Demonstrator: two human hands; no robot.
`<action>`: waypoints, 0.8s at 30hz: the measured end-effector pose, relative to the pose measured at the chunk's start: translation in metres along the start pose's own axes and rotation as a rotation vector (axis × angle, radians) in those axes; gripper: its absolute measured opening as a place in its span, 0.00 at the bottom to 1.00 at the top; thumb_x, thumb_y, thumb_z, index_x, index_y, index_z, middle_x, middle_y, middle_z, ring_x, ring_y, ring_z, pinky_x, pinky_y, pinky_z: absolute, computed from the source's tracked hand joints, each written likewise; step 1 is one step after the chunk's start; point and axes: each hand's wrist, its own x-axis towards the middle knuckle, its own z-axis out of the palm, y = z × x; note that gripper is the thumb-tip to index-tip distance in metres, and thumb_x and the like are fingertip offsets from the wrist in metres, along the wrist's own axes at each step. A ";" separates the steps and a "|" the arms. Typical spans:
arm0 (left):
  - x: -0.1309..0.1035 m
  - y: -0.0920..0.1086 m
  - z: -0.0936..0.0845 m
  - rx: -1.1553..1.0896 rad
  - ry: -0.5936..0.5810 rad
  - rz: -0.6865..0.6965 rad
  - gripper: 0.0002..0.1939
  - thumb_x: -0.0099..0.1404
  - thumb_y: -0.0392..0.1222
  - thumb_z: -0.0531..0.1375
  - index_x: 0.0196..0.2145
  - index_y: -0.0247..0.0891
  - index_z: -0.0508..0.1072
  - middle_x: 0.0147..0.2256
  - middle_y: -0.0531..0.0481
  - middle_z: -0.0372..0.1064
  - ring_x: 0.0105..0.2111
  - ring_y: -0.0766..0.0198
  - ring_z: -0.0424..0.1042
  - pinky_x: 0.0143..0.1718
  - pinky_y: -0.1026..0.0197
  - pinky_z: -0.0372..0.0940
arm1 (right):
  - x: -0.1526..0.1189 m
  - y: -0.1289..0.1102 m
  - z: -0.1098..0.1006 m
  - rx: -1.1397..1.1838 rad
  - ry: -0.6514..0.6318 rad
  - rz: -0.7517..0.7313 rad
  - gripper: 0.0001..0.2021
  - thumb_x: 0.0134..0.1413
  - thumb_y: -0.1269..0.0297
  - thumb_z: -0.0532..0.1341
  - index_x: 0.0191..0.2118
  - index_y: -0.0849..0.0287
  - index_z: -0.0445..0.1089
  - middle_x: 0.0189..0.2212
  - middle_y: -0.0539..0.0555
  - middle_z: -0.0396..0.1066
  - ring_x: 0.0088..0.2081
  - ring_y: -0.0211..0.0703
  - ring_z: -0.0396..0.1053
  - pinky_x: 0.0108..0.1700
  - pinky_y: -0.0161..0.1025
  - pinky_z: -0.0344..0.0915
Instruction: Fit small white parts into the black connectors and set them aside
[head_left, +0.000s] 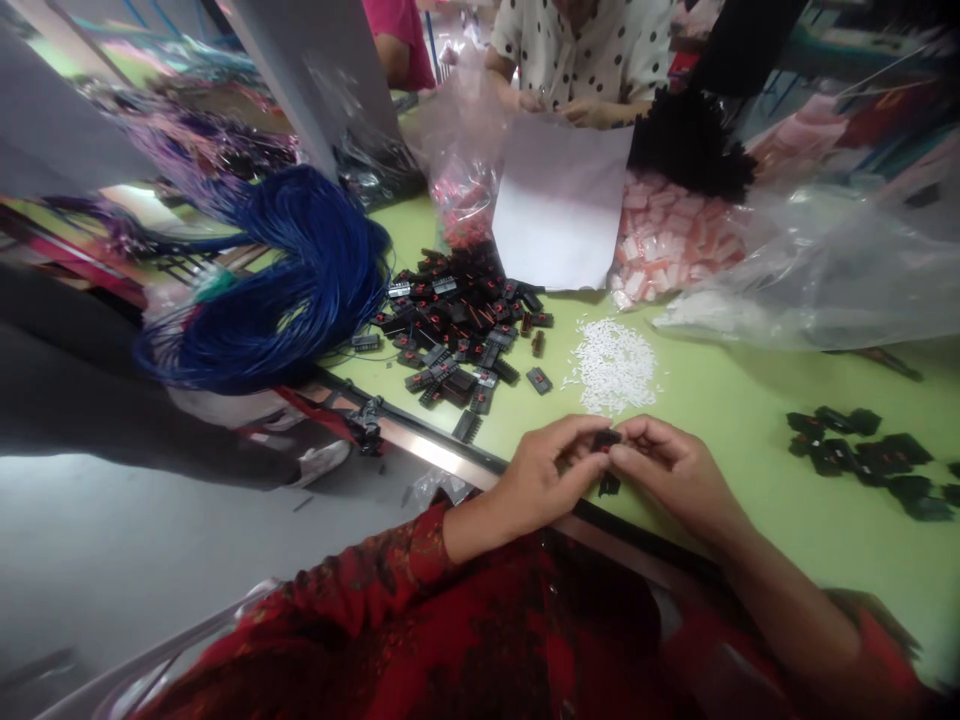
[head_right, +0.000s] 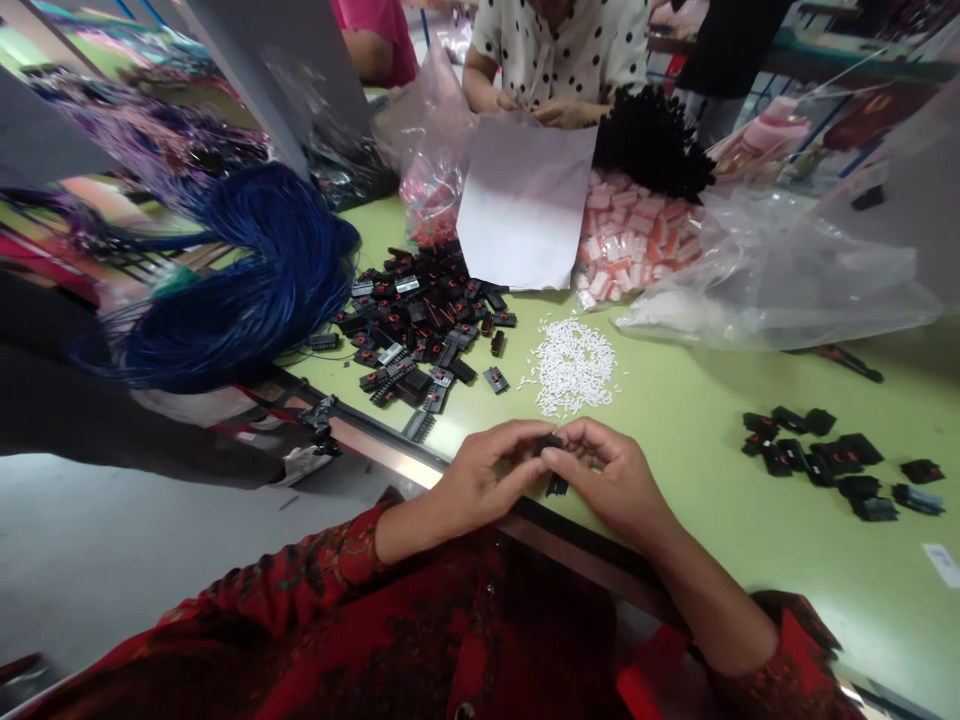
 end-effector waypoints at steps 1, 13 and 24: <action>0.001 0.000 -0.003 0.118 -0.032 0.067 0.18 0.71 0.43 0.62 0.56 0.36 0.73 0.40 0.43 0.78 0.36 0.62 0.77 0.40 0.57 0.73 | 0.000 0.001 -0.003 -0.034 0.002 -0.004 0.14 0.52 0.50 0.71 0.33 0.56 0.76 0.28 0.52 0.77 0.29 0.41 0.74 0.33 0.39 0.74; 0.057 -0.009 -0.093 1.090 -0.254 0.316 0.18 0.68 0.30 0.57 0.53 0.35 0.76 0.54 0.39 0.75 0.57 0.44 0.64 0.55 0.45 0.58 | -0.025 0.053 -0.170 -0.808 1.016 0.281 0.12 0.41 0.61 0.75 0.31 0.55 0.74 0.23 0.57 0.73 0.22 0.45 0.66 0.33 0.50 0.65; 0.044 0.006 -0.065 0.624 -0.086 0.028 0.08 0.67 0.40 0.62 0.44 0.39 0.72 0.30 0.51 0.71 0.30 0.61 0.68 0.33 0.58 0.61 | 0.022 0.023 -0.037 -0.624 0.046 -0.304 0.07 0.65 0.62 0.60 0.38 0.53 0.76 0.37 0.55 0.76 0.38 0.47 0.73 0.42 0.47 0.69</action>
